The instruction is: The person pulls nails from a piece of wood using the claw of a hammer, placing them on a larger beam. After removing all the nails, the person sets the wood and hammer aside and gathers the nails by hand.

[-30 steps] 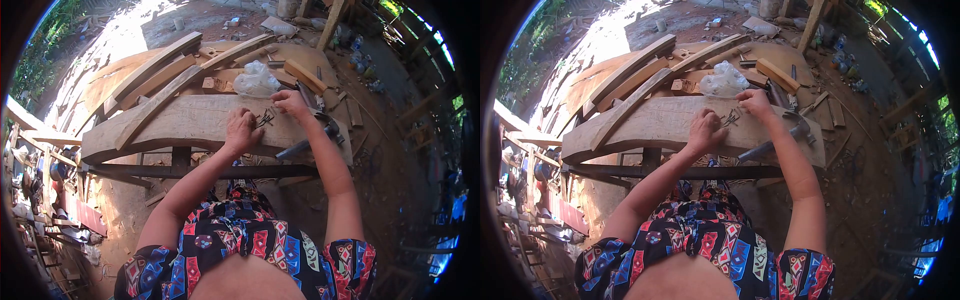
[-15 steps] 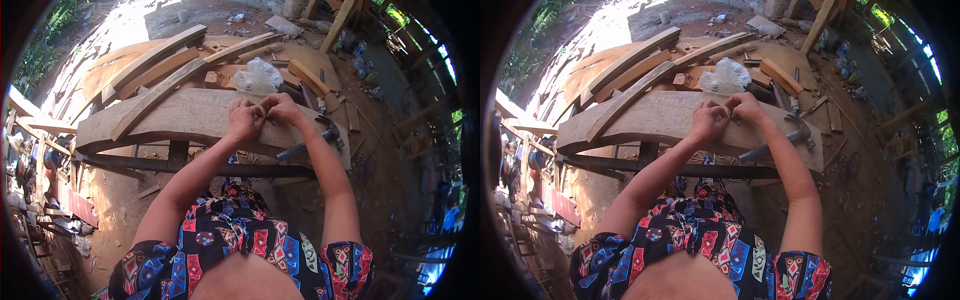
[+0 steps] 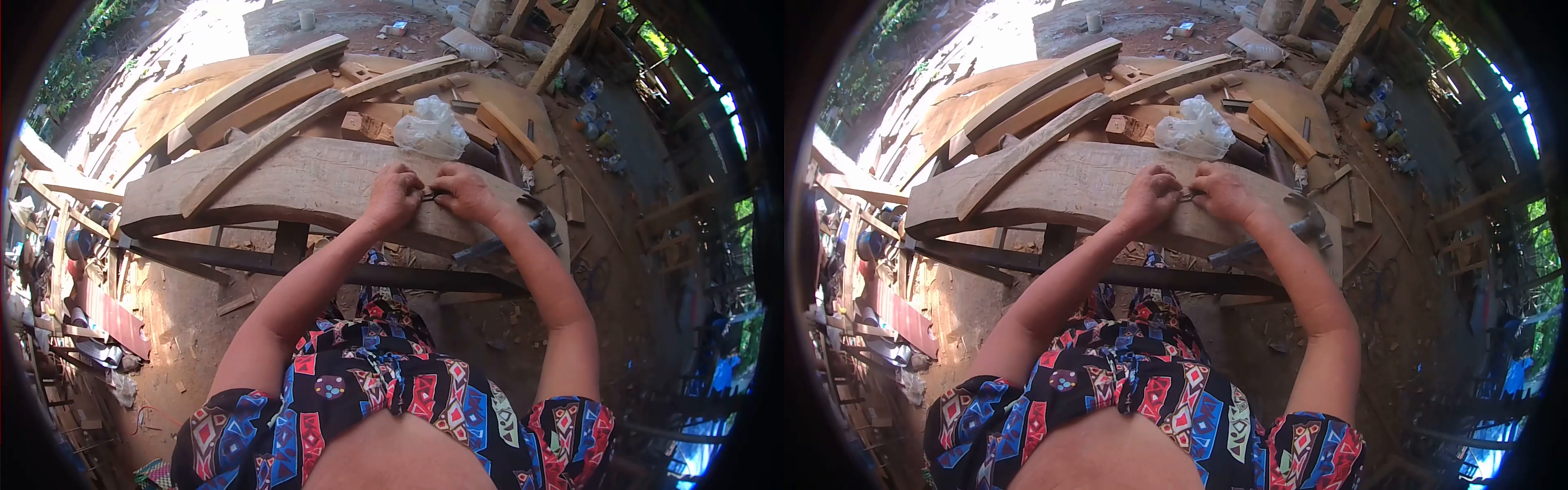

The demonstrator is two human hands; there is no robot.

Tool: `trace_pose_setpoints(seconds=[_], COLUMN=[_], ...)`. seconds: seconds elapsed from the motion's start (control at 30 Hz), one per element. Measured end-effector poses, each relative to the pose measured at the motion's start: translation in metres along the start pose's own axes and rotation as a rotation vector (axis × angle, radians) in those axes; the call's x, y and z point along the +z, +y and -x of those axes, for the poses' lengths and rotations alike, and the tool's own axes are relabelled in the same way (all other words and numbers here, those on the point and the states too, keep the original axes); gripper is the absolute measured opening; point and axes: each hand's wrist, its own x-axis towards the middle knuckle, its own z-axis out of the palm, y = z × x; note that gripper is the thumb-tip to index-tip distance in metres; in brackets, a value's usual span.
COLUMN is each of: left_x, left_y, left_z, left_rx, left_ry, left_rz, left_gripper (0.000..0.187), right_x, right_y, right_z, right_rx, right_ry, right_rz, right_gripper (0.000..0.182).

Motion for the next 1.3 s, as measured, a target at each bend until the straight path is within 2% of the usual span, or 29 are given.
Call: trace_pose_setpoints(seconds=[0.2,0.43,0.5,0.53,0.6,0.63,0.7,0.83,0.9,1.03,1.1,1.13,1.2,1.23,1.3], left_x=[-0.001,-0.006,-0.007,-0.008,-0.010,-0.014,-0.015,-0.019,-0.016,-0.007,-0.010,-0.009,-0.005,-0.003,-0.003], left_y=[0.000,0.000,0.000,0.001,0.005,0.007,0.012,0.016,0.019,0.014,0.022,0.017,0.000,-0.008,-0.022], left_z=[0.002,0.004,0.001,-0.002,-0.006,-0.005,-0.007,-0.016,-0.020,-0.022,-0.020,-0.020,-0.020,-0.020,-0.018], left_rx=[-0.051,-0.080,-0.268,-0.271,-0.522,-0.525,-0.630,-0.742,-0.807,-0.777,-0.831,-0.834,-0.924,-0.927,-0.961], left_ry=[0.046,0.114,0.155,0.153,0.142,0.144,0.122,0.077,0.007,-0.048,0.127,0.130,0.129,0.130,0.111], left_rz=[0.071,0.181,0.488,0.491,0.953,0.955,1.145,1.262,1.301,1.467,1.504,1.502,1.640,1.642,1.699], left_gripper=[0.016,0.016,0.019,0.019,0.026,0.026,0.036,0.042,0.044,0.041,0.037,0.037,0.038,0.038,0.036], right_x=[-0.004,-0.009,-0.004,-0.003,-0.001,-0.002,-0.009,-0.019,-0.027,-0.025,-0.015,-0.017,-0.032,-0.038,-0.050], right_y=[-0.014,-0.029,-0.023,-0.021,-0.020,-0.022,-0.019,-0.009,-0.008,-0.026,-0.030,-0.033,-0.039,-0.039,-0.036], right_z=[-0.006,-0.026,-0.029,-0.031,-0.035,-0.037,-0.040,-0.049,-0.054,-0.076,-0.085,-0.083,-0.075,-0.071,-0.060], right_rx=[0.038,0.158,0.165,0.168,0.202,0.201,0.286,0.340,0.592,0.512,0.310,0.308,0.450,0.453,0.460], right_ry=[-0.181,-0.307,-0.302,-0.306,-0.290,-0.293,-0.276,-0.277,-0.290,-0.275,-0.208,-0.209,-0.145,-0.147,-0.313], right_rz=[0.212,0.277,0.283,0.282,0.271,0.271,0.122,-0.053,-0.408,-0.525,-0.446,-0.450,-0.762,-0.763,-0.354], right_gripper=[0.017,0.023,0.021,0.021,0.015,0.015,0.014,0.015,0.014,0.012,0.015,0.015,0.018,0.018,0.017])
